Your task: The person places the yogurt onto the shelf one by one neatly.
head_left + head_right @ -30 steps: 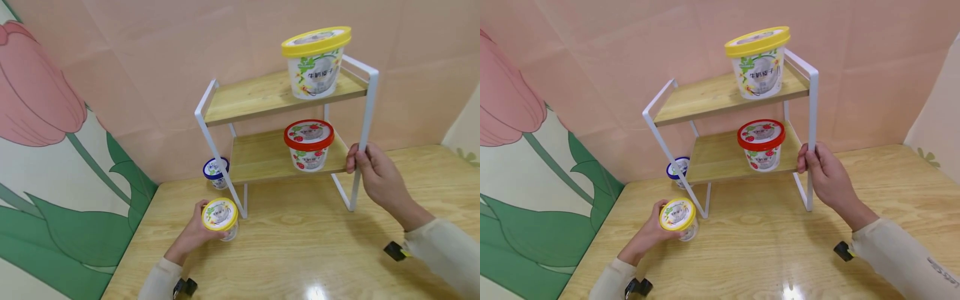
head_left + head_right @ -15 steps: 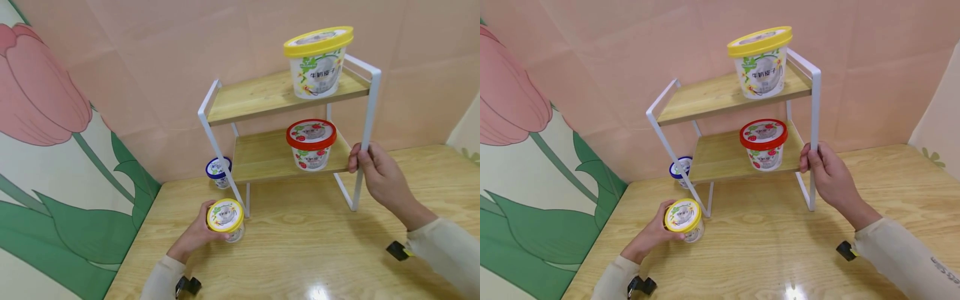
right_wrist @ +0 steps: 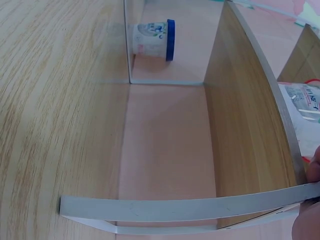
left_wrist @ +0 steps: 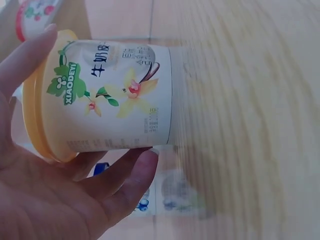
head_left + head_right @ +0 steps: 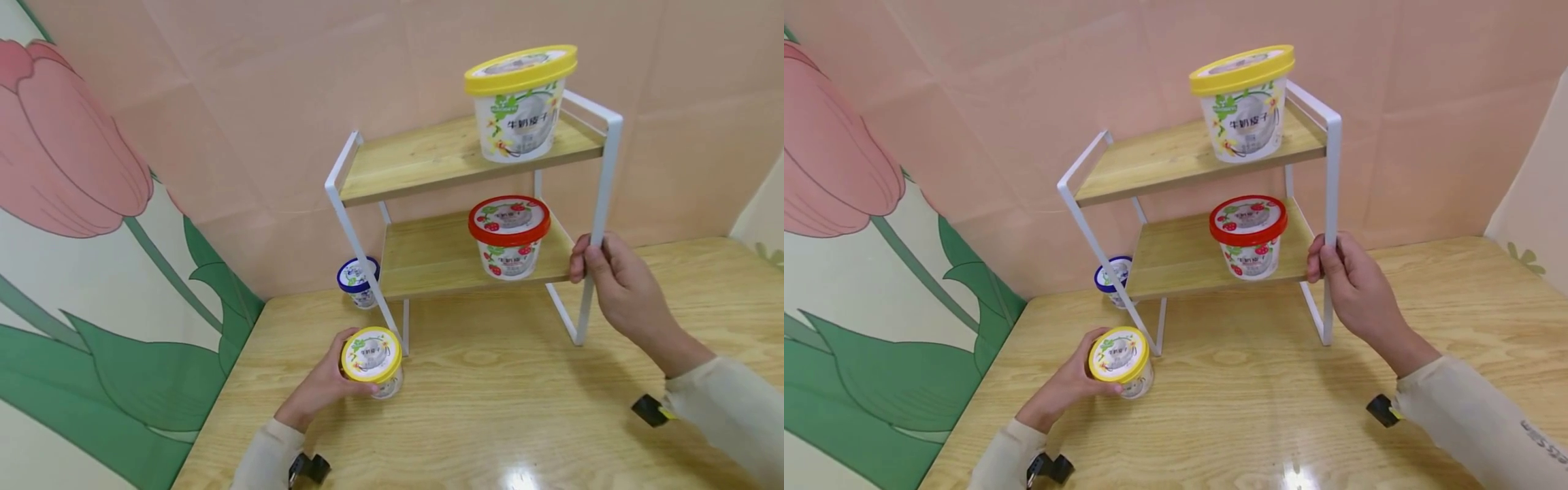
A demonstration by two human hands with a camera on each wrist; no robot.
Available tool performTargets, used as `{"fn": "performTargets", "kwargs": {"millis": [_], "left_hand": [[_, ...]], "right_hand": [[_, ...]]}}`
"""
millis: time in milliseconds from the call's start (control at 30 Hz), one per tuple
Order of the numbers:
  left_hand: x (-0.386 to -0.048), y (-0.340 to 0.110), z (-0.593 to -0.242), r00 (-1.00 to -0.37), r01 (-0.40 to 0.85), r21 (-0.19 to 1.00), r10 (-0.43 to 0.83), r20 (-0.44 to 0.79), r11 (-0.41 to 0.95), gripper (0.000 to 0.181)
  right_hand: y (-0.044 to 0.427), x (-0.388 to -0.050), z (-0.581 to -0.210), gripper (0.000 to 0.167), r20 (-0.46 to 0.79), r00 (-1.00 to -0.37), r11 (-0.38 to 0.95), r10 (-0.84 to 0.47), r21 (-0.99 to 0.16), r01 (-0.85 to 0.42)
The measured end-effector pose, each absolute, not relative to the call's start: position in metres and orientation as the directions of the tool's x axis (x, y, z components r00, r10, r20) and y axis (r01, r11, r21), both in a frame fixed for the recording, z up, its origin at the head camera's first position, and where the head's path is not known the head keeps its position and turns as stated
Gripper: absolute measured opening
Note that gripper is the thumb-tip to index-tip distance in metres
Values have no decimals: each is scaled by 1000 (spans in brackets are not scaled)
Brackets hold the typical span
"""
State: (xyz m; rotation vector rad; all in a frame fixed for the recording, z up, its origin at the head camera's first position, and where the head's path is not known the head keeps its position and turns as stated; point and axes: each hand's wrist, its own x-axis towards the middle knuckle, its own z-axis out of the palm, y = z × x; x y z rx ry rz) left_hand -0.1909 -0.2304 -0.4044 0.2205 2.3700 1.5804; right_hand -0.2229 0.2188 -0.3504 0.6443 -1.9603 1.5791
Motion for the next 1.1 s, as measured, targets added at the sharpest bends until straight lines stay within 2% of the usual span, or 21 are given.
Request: {"fn": "performTargets", "kwargs": {"millis": [200, 433, 700, 833, 1100], "left_hand": [[-190, -225, -407, -927, 18, 920, 351, -132, 393, 106], [-185, -208, -410, -928, 59, 924, 362, -88, 377, 107], [-183, -196, -408, -936, 51, 931, 342, -81, 360, 106], [-184, -192, -411, -923, 53, 947, 378, -75, 316, 104], [-186, -186, -413, -887, 36, 968, 453, -84, 249, 108]], "right_hand": [[220, -222, -352, 17, 663, -748, 278, -24, -714, -642], [219, -222, -352, 17, 669, -743, 247, -26, -716, -653], [218, -224, -350, 17, 675, -737, 264, -36, -705, -658], [218, -225, -349, 17, 672, -740, 224, -40, -715, -662], [219, -222, -349, 17, 668, -743, 284, -44, -705, -650]]}}
